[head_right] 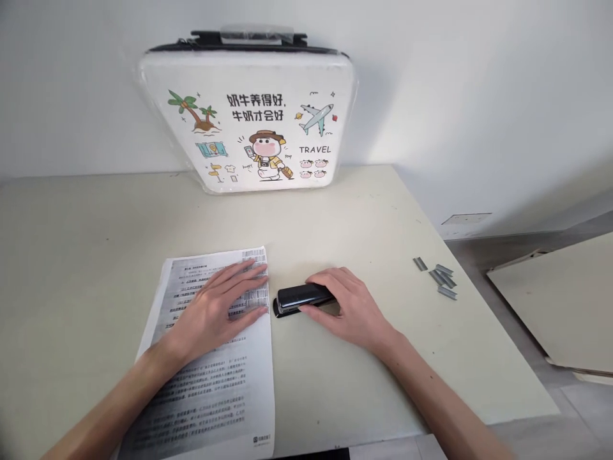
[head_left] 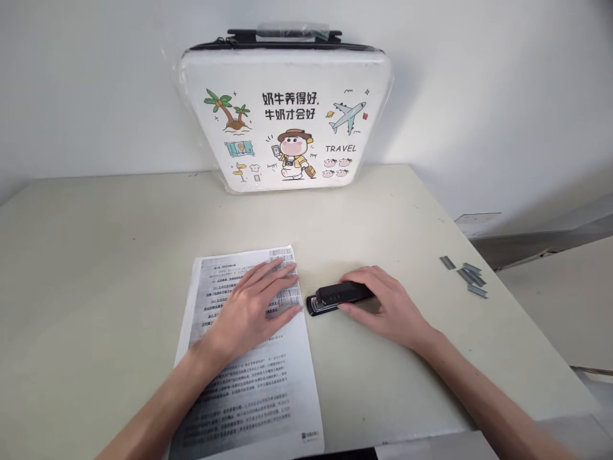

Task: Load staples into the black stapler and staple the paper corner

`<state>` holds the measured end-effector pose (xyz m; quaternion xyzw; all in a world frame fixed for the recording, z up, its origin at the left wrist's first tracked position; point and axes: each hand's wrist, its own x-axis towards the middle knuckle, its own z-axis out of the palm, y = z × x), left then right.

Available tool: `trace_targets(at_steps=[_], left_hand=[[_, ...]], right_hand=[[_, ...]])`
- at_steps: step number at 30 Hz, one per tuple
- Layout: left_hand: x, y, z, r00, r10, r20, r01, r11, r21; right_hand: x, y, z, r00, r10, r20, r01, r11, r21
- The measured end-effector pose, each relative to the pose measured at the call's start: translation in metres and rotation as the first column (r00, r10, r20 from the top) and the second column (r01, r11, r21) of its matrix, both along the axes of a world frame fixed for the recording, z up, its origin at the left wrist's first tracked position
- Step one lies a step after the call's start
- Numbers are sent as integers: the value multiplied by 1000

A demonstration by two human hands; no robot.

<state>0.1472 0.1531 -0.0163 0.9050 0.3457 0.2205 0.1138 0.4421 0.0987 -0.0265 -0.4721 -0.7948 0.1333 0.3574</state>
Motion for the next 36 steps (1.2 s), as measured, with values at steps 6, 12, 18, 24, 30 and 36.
trace_targets(at_steps=[6,12,18,24,30,36], left_hand=[[6,-6,-6,998,58,39,-58,998,0],[7,-5,-10,997,70,31,-69,998,-6],[-14,-13,-1,1000,-12,3,12,999,-32],[-79,-54,12,984,114,-137,-123,991,-58],[-138,-99,17,945,230,-233,-259,960,-104],[-132,-111,7,937,190,-292,-203,979,-12]], right_hand=[[0,-5,-2,999,-46,16,46,999,-8],[-6,-25,-6,982,-188,11,189,980,-60],[-14,-54,-6,944,-330,-11,324,932,-165],[-28,-84,-2,888,-452,-82,410,860,-304],[-34,-90,2,862,-495,-114,433,834,-343],[-32,-89,1,863,-479,-159,415,854,-314]])
